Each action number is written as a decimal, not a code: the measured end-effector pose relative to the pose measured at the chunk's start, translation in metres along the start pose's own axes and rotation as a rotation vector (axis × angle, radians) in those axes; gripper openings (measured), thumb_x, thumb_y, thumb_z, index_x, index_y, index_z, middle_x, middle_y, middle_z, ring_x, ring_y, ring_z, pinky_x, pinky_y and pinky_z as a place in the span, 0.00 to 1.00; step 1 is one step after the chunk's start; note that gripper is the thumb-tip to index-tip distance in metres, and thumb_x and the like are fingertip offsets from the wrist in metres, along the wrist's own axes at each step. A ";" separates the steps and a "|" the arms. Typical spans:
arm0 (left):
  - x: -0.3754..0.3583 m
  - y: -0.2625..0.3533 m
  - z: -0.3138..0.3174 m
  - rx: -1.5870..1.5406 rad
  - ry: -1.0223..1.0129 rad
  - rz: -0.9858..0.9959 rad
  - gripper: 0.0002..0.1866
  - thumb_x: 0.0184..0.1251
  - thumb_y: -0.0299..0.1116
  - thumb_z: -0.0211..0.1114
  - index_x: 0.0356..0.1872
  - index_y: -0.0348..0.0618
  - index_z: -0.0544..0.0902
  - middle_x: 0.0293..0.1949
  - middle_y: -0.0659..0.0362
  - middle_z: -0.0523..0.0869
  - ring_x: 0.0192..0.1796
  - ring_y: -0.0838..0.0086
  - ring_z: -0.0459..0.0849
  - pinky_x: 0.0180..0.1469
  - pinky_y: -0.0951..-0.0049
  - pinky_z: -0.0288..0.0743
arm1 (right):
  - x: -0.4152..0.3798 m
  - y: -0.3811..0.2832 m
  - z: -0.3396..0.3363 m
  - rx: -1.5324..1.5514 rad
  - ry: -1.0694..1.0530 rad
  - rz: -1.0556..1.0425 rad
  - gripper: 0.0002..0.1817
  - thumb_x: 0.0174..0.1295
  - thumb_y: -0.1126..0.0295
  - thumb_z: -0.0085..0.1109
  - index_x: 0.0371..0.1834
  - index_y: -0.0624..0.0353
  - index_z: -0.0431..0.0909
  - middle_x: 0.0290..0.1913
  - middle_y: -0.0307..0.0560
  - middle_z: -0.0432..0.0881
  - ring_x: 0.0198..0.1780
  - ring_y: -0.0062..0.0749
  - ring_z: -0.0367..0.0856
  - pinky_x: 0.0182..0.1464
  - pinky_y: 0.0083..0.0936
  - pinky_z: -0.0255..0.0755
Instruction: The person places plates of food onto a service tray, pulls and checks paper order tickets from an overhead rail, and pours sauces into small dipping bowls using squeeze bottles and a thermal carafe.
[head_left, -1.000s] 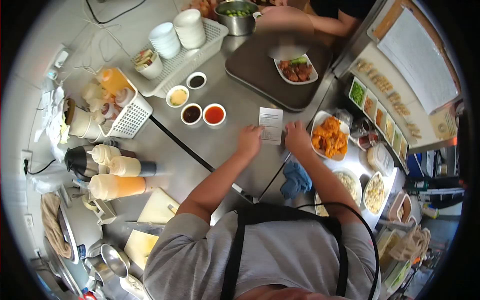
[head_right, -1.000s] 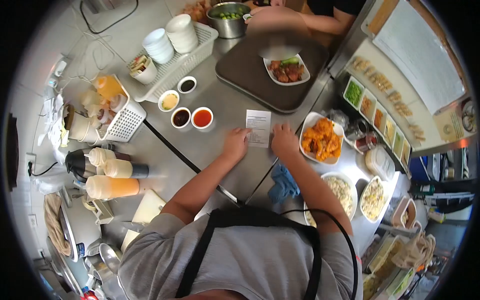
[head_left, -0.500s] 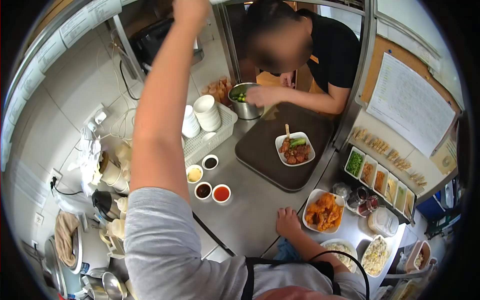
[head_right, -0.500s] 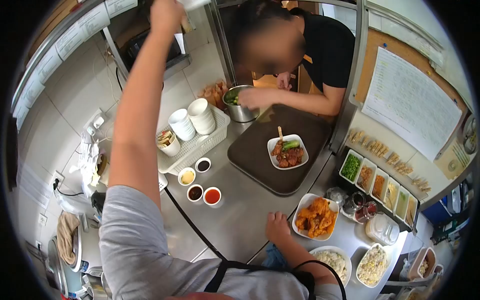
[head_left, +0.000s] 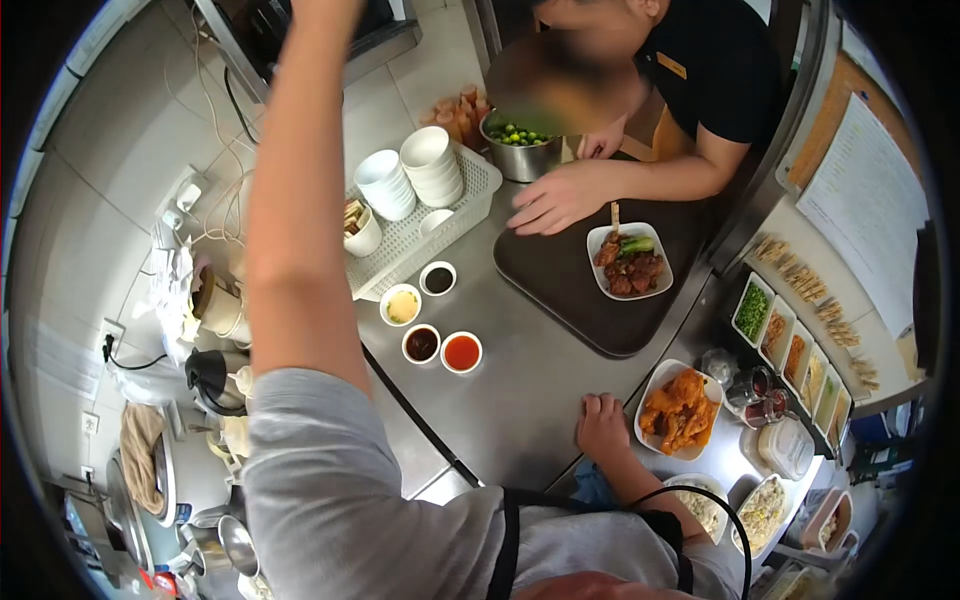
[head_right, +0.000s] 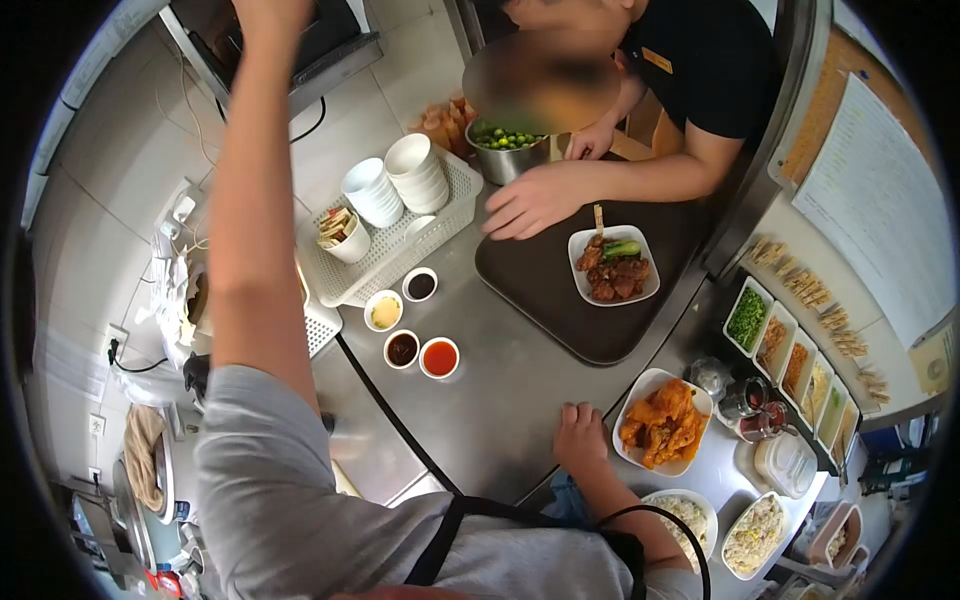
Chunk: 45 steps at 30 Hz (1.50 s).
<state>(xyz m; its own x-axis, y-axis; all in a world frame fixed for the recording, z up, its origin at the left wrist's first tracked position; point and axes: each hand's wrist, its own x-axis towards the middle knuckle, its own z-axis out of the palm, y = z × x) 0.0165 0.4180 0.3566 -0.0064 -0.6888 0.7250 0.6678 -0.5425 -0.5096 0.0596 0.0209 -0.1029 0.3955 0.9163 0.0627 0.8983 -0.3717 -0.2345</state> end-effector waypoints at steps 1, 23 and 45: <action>-0.023 0.022 -0.031 -0.142 -0.200 -0.183 0.12 0.48 0.28 0.58 0.36 0.36 0.74 0.22 0.50 0.78 0.24 0.61 0.75 0.28 0.67 0.69 | 0.000 -0.001 -0.002 0.007 -0.006 0.004 0.16 0.50 0.67 0.49 0.42 0.60 0.64 0.38 0.52 0.66 0.40 0.46 0.68 0.38 0.35 0.69; -0.471 0.114 -0.163 -0.370 -2.310 0.042 0.16 0.46 0.45 0.58 0.31 0.45 0.81 0.36 0.54 0.81 0.42 0.65 0.78 0.54 0.61 0.60 | 0.003 -0.015 -0.006 0.011 -0.009 0.051 0.17 0.48 0.72 0.45 0.45 0.57 0.68 0.41 0.52 0.69 0.42 0.46 0.69 0.44 0.36 0.67; -0.136 0.115 -0.297 -0.501 -1.498 -1.690 0.28 0.50 0.28 0.44 0.58 0.46 0.58 0.46 0.54 0.72 0.30 0.72 0.76 0.20 0.80 0.67 | -0.174 0.328 -0.244 0.077 0.591 0.854 0.11 0.51 0.62 0.48 0.32 0.52 0.79 0.32 0.51 0.79 0.35 0.41 0.78 0.39 0.32 0.71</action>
<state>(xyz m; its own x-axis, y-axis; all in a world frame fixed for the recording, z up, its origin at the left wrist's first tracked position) -0.1267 0.3062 0.0613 0.3534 0.9332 0.0653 0.4844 -0.2423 0.8406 0.3324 -0.2972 0.0457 0.9431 0.1262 0.3076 0.2692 -0.8326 -0.4840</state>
